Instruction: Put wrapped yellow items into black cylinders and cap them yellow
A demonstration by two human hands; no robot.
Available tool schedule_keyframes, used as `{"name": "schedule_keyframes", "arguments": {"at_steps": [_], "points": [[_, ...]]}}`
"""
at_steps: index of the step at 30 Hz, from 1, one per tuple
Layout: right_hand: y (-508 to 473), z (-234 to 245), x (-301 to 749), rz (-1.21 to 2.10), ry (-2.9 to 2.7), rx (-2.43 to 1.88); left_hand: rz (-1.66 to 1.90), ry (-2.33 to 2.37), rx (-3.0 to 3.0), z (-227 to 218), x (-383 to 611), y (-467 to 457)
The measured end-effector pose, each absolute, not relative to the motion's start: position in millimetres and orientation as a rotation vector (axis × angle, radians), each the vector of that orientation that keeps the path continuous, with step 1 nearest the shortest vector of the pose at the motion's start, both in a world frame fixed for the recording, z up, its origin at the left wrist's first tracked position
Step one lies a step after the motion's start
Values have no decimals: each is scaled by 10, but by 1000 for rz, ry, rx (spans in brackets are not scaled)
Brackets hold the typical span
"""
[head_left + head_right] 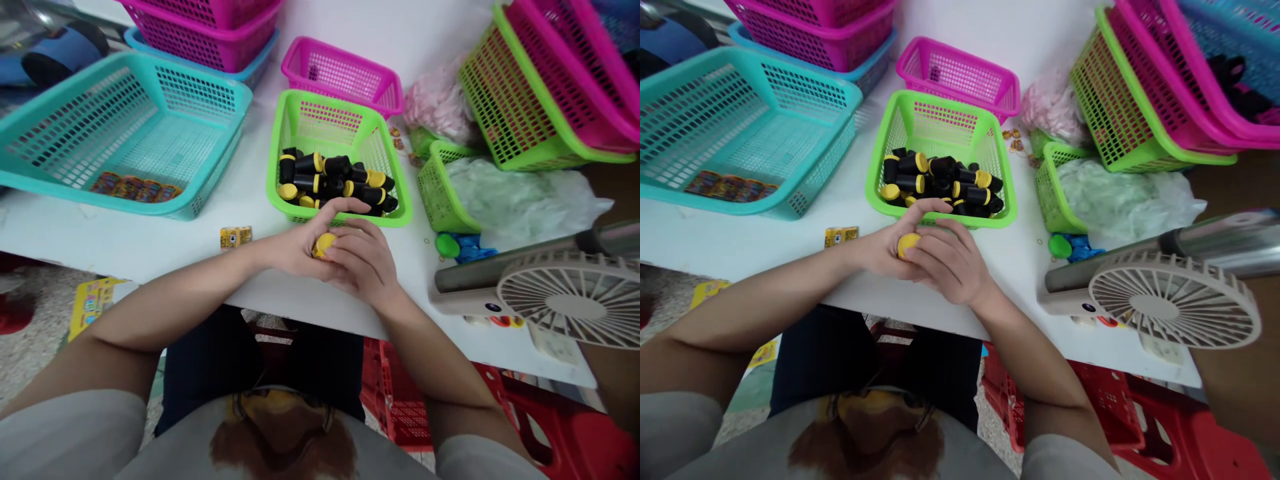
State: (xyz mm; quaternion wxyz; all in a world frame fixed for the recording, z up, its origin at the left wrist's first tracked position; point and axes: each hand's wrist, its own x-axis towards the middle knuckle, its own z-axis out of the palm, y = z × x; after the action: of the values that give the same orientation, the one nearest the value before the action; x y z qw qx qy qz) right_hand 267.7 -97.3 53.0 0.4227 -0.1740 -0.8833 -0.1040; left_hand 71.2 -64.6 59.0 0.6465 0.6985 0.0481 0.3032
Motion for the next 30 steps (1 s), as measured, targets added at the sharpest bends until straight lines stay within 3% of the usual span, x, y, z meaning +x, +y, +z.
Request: {"name": "schedule_keyframes", "arguments": {"at_steps": [6,15,19,21,25,30], "points": [[-977,487,2686,-222,-2310,-506,683,104,1583,580,694,-613],[-1146,693,2753,-632,-2047,-678,932,225,1762,483,721,-495],[-1632,519,3181,-979,-1215,-756,919,242,1873,447,707,-468],[-1863,317,3431,-1056,-830,-989,873,223,1906,443,703,-468],[-2123,-23,3898,-626,-686,-1475,803,220,1958,461,711,-509],[-2086,-62,4191,-204,-888,-1568,759,225,2021,452,727,-527]]}}
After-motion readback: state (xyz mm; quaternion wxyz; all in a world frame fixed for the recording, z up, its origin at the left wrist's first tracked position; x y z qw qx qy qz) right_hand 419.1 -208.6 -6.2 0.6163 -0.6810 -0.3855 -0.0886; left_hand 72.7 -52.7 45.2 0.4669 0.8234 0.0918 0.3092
